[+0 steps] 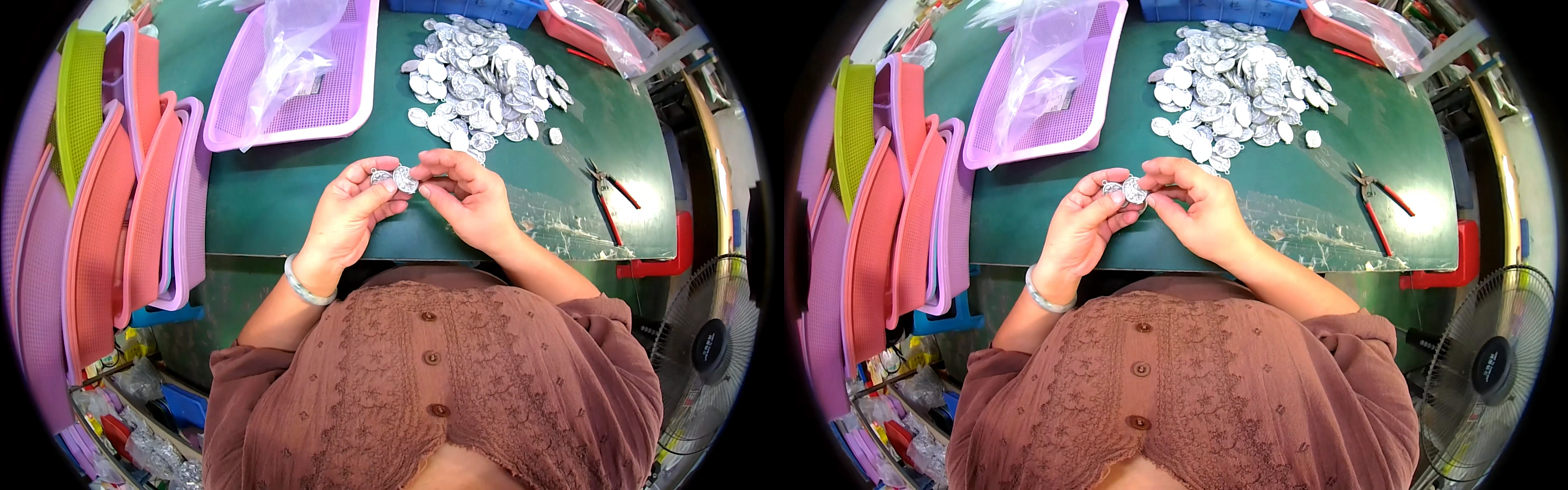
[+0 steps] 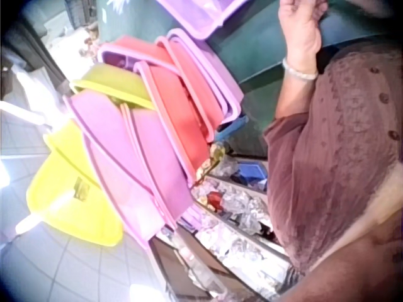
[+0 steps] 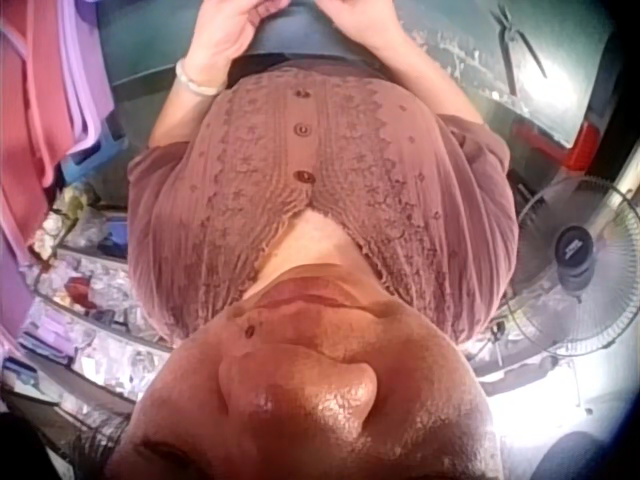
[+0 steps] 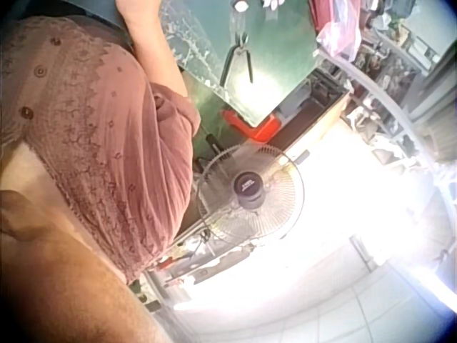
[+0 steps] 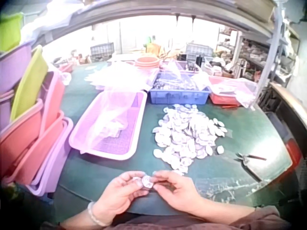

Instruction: The person picks up small silver-colored metal charms from a table, turns them over, and inspects them by hand. The person repeatedly handles multiple charms, comparing them and placing some back on the table while continuing to examine others.

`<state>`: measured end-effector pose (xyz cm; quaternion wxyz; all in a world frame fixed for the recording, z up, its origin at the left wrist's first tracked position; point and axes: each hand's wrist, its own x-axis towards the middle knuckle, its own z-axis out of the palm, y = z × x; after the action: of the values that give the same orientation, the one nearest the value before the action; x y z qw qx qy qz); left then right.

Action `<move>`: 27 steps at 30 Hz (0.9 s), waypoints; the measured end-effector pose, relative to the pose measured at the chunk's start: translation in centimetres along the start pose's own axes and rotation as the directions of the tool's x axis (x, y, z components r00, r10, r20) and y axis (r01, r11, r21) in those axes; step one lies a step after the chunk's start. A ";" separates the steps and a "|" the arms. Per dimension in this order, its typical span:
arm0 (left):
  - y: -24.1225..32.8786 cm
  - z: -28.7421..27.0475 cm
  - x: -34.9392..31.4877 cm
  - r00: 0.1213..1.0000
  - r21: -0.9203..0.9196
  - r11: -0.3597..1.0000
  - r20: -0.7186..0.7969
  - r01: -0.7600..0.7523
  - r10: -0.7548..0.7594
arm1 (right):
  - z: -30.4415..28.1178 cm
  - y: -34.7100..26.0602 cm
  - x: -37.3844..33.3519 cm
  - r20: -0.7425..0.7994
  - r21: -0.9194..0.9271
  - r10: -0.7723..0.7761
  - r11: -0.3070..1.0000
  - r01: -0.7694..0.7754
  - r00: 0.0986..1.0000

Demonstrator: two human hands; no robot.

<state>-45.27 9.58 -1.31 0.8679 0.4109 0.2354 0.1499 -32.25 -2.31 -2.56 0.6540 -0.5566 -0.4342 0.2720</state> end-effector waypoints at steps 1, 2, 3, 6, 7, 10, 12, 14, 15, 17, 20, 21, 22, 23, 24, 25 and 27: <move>-0.1 0.0 -0.1 1.000 0.007 1.000 0.002 -0.009 0.009 | 0.0 0.0 -0.1 -0.001 0.036 0.021 0.999 -0.021 1.000; -0.2 0.0 -0.1 1.000 0.015 1.000 0.005 -0.018 0.018 | 0.1 0.0 -0.1 0.000 0.071 0.042 0.997 -0.042 0.999; -0.2 0.0 -0.1 1.000 0.022 0.999 0.007 -0.027 0.027 | 0.1 -0.1 -0.1 0.001 0.106 0.062 0.992 -0.062 0.998; -0.3 0.0 -0.3 0.999 0.036 0.998 0.004 -0.050 0.050 | 0.2 -0.7 -0.1 0.007 0.200 0.124 0.972 -0.122 0.992; -0.3 0.0 -0.4 0.998 0.051 0.997 0.007 -0.059 0.059 | 0.2 -0.9 0.0 0.014 0.209 0.137 0.968 -0.136 0.991; -0.1 0.0 -0.6 0.997 0.092 0.993 0.006 -0.079 0.079 | 0.2 -1.1 0.2 0.033 0.239 0.173 0.955 -0.175 0.984; 0.1 0.3 -0.9 0.997 0.115 0.990 -0.011 -0.081 0.082 | 0.2 -1.1 0.2 0.048 0.266 0.195 0.943 -0.201 0.980; 0.3 0.5 -1.2 0.994 0.125 0.987 -0.033 -0.100 0.105 | 0.3 -1.1 0.3 0.065 0.305 0.214 0.926 -0.223 0.975; 0.3 0.6 -1.3 0.992 0.129 0.986 -0.043 -0.109 0.116 | 0.4 -1.1 0.4 0.073 0.324 0.223 0.917 -0.234 0.972; 0.5 0.7 -1.6 0.993 0.142 0.984 -0.043 -0.106 0.113 | 0.5 -1.3 0.4 0.078 0.349 0.234 0.904 -0.246 0.969; 0.6 0.6 -1.9 0.994 0.149 0.984 -0.033 -0.101 0.107 | 0.7 -1.4 0.3 0.087 0.393 0.251 0.881 -0.264 0.964; 0.5 0.6 -2.0 0.994 0.149 0.984 -0.027 -0.099 0.104 | 0.8 -1.4 0.3 0.089 0.408 0.256 0.872 -0.269 0.963; 0.5 0.6 -2.1 0.994 0.151 0.984 -0.024 -0.098 0.103 | 0.8 -1.4 0.2 0.089 0.412 0.261 0.869 -0.275 0.961; 0.5 0.5 -2.1 0.995 0.152 0.984 -0.022 -0.097 0.102 | 0.9 -1.5 0.2 0.091 0.417 0.267 0.865 -0.280 0.959; 0.5 0.5 -2.2 0.995 0.153 0.984 -0.020 -0.096 0.100 | 0.9 -1.5 0.1 0.092 0.421 0.273 0.861 -0.286 0.958; 0.4 0.4 -2.3 0.995 0.156 0.983 -0.019 -0.096 0.101 | 0.9 -1.5 0.1 0.094 0.429 0.280 0.854 -0.293 0.955; 0.3 0.3 -2.3 0.995 0.163 0.982 -0.020 -0.097 0.102 | 1.0 -1.6 0.0 0.101 0.446 0.294 0.840 -0.307 0.950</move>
<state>-47.13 8.55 -0.25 0.8196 0.4891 0.2384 0.1793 -33.36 -2.19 -0.97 0.7093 -0.4444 -0.2746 0.4733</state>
